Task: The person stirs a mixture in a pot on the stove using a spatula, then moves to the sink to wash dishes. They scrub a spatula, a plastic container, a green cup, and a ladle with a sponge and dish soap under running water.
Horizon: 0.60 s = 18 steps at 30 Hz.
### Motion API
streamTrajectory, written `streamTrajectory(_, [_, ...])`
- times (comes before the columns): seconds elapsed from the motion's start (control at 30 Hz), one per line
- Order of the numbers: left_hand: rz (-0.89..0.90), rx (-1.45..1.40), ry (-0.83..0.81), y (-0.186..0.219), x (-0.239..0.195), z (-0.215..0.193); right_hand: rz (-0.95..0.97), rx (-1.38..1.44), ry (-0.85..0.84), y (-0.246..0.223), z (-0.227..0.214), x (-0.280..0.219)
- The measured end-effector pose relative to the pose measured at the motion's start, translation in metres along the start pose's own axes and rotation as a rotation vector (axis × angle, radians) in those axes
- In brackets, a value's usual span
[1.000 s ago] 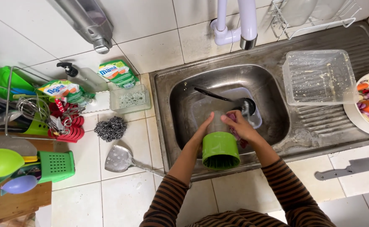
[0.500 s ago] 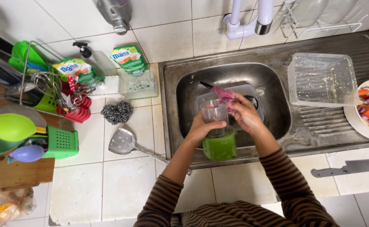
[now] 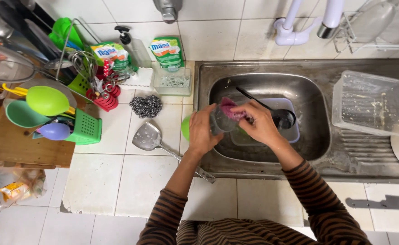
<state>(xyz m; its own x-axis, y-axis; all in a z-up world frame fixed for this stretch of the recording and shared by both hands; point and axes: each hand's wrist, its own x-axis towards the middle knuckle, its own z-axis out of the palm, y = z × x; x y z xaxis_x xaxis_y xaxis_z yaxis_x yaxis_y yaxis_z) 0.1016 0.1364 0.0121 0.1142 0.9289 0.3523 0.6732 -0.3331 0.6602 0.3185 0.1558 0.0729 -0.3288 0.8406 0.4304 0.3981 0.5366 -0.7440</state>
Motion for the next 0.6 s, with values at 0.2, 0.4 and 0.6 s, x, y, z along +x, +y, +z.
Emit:
streamTrajectory(0.2, [-0.310,-0.279,0.235,-0.032,-0.020,-0.018,0.093,0.156,-0.049,0.018,0.057,0.088])
streamTrajectory(0.4, [-0.371,-0.316,0.316,-0.037,-0.016,-0.053,-0.120,-0.128,-0.353,0.045,0.164,0.216])
streamTrajectory(0.6, [-0.616,-0.597,0.708,-0.030,-0.060,-0.036,0.356,-0.580,-0.990,0.065,0.230,0.262])
